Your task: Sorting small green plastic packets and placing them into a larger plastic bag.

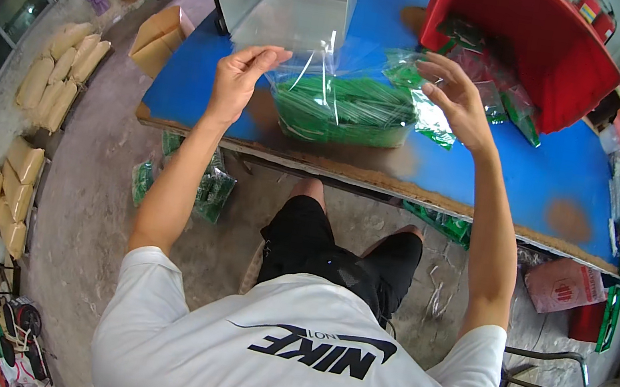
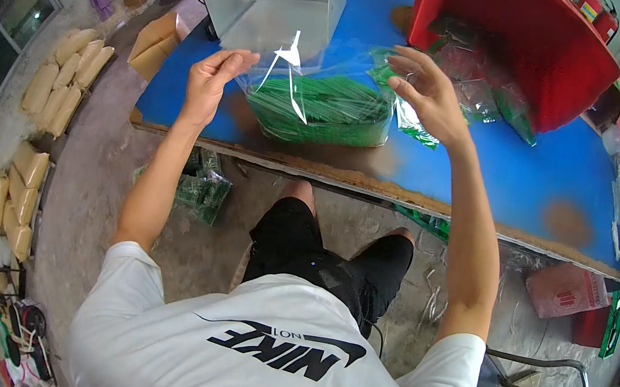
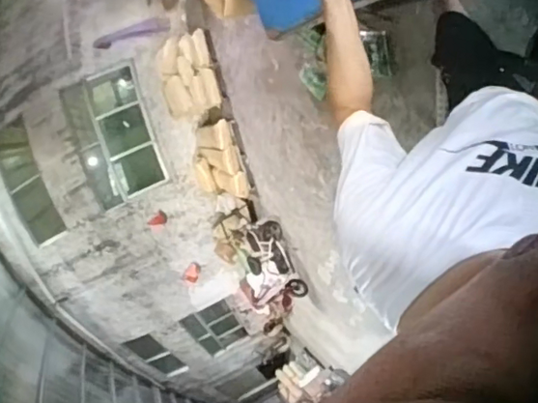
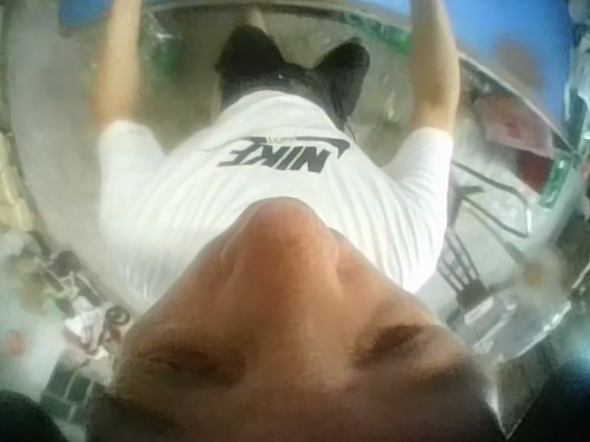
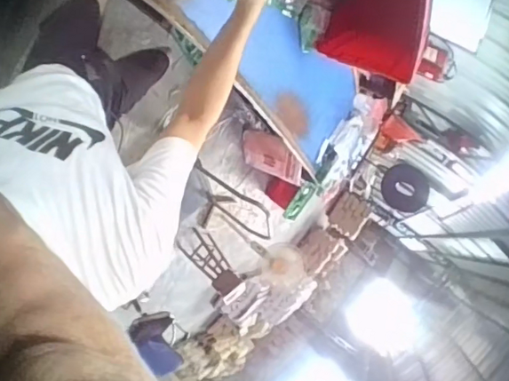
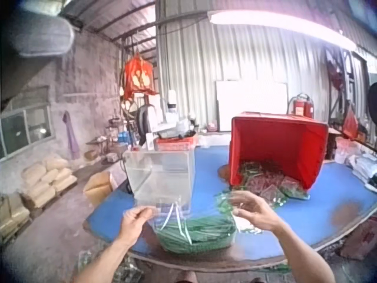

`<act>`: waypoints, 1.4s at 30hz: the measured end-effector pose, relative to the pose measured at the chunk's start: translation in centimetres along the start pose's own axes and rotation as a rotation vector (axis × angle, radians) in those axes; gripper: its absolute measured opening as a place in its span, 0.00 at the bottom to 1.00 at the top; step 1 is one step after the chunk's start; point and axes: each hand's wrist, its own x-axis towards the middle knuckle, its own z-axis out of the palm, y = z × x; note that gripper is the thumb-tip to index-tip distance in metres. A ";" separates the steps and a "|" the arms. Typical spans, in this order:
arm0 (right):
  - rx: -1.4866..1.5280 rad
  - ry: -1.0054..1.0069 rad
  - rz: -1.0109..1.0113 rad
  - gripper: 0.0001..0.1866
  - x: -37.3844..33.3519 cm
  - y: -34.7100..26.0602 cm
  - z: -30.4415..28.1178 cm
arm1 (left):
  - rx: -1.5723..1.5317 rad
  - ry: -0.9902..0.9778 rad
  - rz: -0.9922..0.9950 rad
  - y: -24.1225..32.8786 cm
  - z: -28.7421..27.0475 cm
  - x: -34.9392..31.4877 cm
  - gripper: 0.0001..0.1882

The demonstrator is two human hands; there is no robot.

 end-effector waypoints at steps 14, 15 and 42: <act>-0.163 0.578 -0.128 0.21 5.7 6.0 4.7 | 0.386 0.574 0.205 -2.6 3.8 4.9 0.20; -0.242 0.626 -0.189 0.21 5.6 8.0 3.8 | 0.371 0.596 0.171 -2.3 5.0 4.3 0.20; -0.444 0.415 0.442 0.13 -13.7 9.6 5.2 | 0.600 0.295 -0.468 -5.1 -1.8 -14.4 0.16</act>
